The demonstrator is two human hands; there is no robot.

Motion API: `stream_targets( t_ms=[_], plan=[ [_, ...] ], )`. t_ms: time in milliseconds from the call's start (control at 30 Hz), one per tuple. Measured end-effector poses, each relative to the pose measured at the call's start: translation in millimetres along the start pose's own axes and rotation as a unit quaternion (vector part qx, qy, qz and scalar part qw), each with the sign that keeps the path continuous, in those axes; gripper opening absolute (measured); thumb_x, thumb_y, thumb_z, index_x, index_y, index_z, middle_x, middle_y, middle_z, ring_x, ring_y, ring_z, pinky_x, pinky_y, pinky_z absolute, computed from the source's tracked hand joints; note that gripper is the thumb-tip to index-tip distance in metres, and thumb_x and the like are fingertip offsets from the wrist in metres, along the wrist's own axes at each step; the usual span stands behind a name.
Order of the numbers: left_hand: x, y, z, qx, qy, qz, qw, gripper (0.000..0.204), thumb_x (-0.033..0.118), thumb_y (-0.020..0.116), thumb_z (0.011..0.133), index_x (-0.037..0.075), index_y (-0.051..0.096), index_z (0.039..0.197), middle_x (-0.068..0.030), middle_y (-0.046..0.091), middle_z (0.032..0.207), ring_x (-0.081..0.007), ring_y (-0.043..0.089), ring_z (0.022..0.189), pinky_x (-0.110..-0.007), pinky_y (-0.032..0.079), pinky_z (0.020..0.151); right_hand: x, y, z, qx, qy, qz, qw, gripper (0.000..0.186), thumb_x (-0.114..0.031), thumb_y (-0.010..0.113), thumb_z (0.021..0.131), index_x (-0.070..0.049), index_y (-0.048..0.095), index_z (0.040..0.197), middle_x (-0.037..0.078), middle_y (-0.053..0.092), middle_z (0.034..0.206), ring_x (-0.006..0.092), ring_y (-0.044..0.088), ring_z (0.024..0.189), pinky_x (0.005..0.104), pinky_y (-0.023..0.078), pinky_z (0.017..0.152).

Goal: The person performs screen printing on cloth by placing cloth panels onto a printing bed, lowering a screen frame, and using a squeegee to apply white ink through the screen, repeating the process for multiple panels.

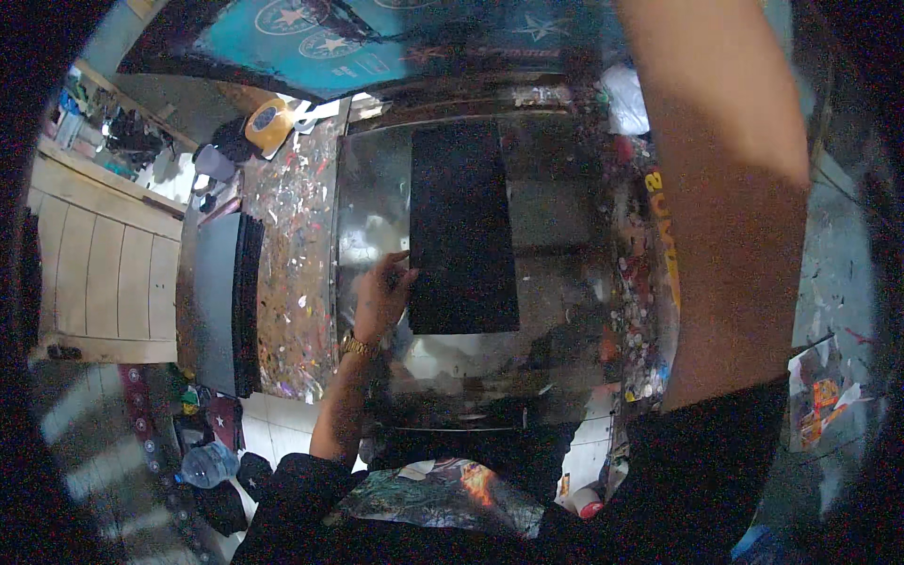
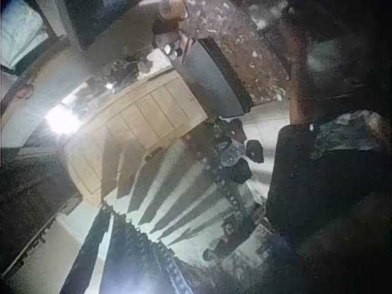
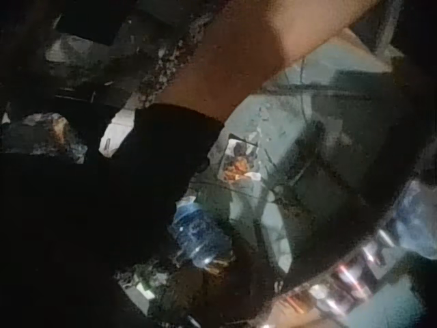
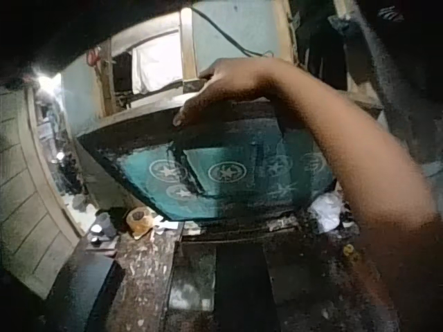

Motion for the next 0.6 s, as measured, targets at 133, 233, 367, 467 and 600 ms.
stream_targets(
  t_ms=[133, 233, 367, 467, 600],
  plan=[
    [-1, 0, 0, -0.031, -0.036, 0.006, 0.999, 0.034, 0.013, 0.072, 0.096, -0.002, 0.065, 0.125, -0.0187, 0.073, 0.080, -0.0325, 0.071, 0.070, -0.041, 0.054, 0.066, -7, -1, -6, 0.004, 0.012, -0.012, 1.000, 0.052, -0.052, 0.078, 0.087, -0.007, 0.081, 0.113, 0.008, 0.078, 0.118, 0.0235, 0.072, 0.106, 0.0344, 0.051, 0.100],
    [-5, 2, 1, -0.015, -0.002, 0.012, 1.000, 0.033, 0.013, 0.071, 0.096, -0.001, 0.066, 0.125, -0.0190, 0.073, 0.081, -0.0327, 0.072, 0.072, -0.041, 0.055, 0.068, -14, -8, -15, 0.026, 0.039, -0.053, 0.998, 0.057, -0.058, 0.081, 0.081, -0.008, 0.082, 0.110, 0.011, 0.078, 0.115, 0.0257, 0.073, 0.103, 0.0355, 0.052, 0.096],
    [-9, 5, 2, -0.003, 0.011, -0.023, 1.000, 0.032, 0.015, 0.071, 0.097, -0.001, 0.067, 0.125, -0.0188, 0.074, 0.082, -0.0323, 0.074, 0.074, -0.042, 0.055, 0.070, -8, -8, -8, 0.016, 0.059, -0.054, 0.997, 0.070, -0.065, 0.084, 0.072, -0.006, 0.082, 0.109, 0.015, 0.077, 0.115, 0.0286, 0.072, 0.103, 0.0373, 0.052, 0.093],
    [-19, 5, 3, -0.013, -0.018, -0.002, 1.000, 0.033, 0.015, 0.072, 0.096, -0.001, 0.067, 0.125, -0.0177, 0.074, 0.082, -0.0327, 0.074, 0.076, -0.042, 0.056, 0.070, -17, -10, -10, 0.017, 0.076, -0.079, 0.994, 0.074, -0.067, 0.086, 0.069, -0.004, 0.081, 0.110, 0.016, 0.077, 0.115, 0.0288, 0.072, 0.103, 0.0375, 0.052, 0.093],
    [13, -9, 10, -0.053, -0.055, 0.103, 0.992, 0.048, 0.035, 0.074, 0.094, 0.003, 0.065, 0.130, -0.0196, 0.074, 0.096, -0.0334, 0.073, 0.087, -0.044, 0.057, 0.077, -16, -11, -19, -0.003, 0.048, -0.014, 0.999, 0.072, -0.064, 0.086, 0.071, -0.004, 0.080, 0.110, 0.015, 0.077, 0.115, 0.0280, 0.072, 0.103, 0.0371, 0.053, 0.092]
  ],
)
Point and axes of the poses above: each hand's wrist, its own z-axis towards the middle knuckle, its own y-axis out of the palm, x = y × z, the point moved 5 cm from there along z, towards the middle knuckle
